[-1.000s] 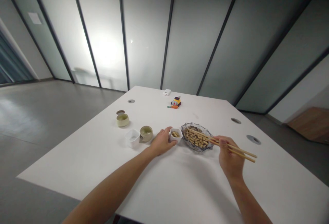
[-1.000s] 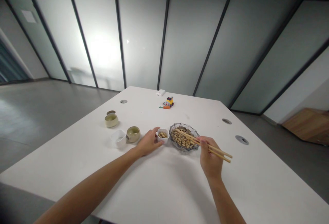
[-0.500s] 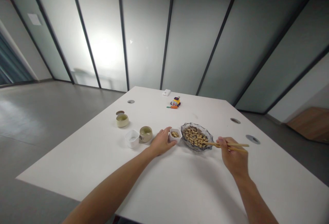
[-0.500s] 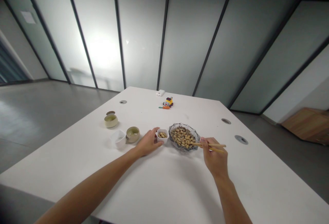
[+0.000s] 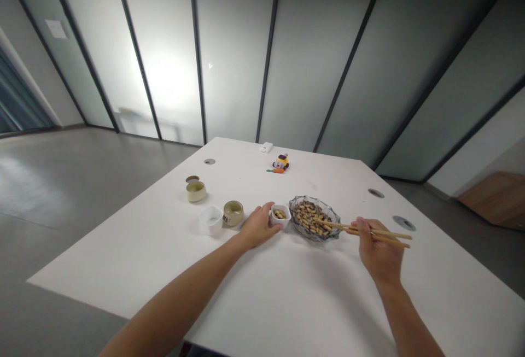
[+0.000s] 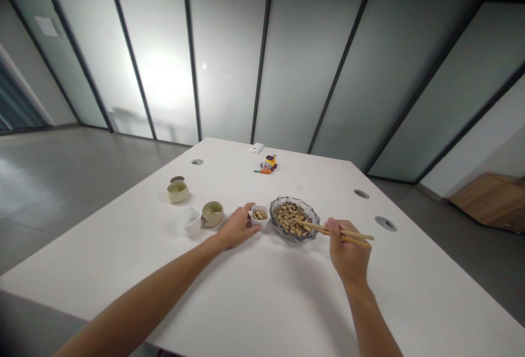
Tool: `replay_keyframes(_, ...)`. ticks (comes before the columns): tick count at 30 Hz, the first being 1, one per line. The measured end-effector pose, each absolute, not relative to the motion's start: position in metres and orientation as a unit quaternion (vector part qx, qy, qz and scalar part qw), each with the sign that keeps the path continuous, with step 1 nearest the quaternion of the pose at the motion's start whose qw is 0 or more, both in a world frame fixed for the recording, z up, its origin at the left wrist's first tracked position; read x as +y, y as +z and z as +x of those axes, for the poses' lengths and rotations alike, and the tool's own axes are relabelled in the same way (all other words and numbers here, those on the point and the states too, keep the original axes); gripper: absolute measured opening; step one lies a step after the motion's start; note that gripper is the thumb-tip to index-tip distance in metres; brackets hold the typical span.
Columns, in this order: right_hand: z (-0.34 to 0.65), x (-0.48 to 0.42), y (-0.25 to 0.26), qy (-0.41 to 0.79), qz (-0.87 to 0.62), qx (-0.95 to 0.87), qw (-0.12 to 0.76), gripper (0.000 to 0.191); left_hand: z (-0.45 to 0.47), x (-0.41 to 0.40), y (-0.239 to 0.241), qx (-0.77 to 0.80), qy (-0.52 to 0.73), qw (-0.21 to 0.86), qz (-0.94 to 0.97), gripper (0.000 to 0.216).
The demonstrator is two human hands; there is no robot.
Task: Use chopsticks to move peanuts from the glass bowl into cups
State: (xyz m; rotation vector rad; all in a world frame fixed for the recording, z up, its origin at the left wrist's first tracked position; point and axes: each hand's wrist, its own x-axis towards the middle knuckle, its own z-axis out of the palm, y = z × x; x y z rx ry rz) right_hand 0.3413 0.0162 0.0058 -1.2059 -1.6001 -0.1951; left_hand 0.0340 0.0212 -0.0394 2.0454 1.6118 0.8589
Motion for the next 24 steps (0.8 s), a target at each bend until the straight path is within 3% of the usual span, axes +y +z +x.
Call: replay_keyframes(24,0.3404,0.0175,0.0008,-0.054,-0.523,-0.662,0.534,0.063,0.0332,0.0211,-0.0405,0.572,0.307,0.188,0.737,0.065)
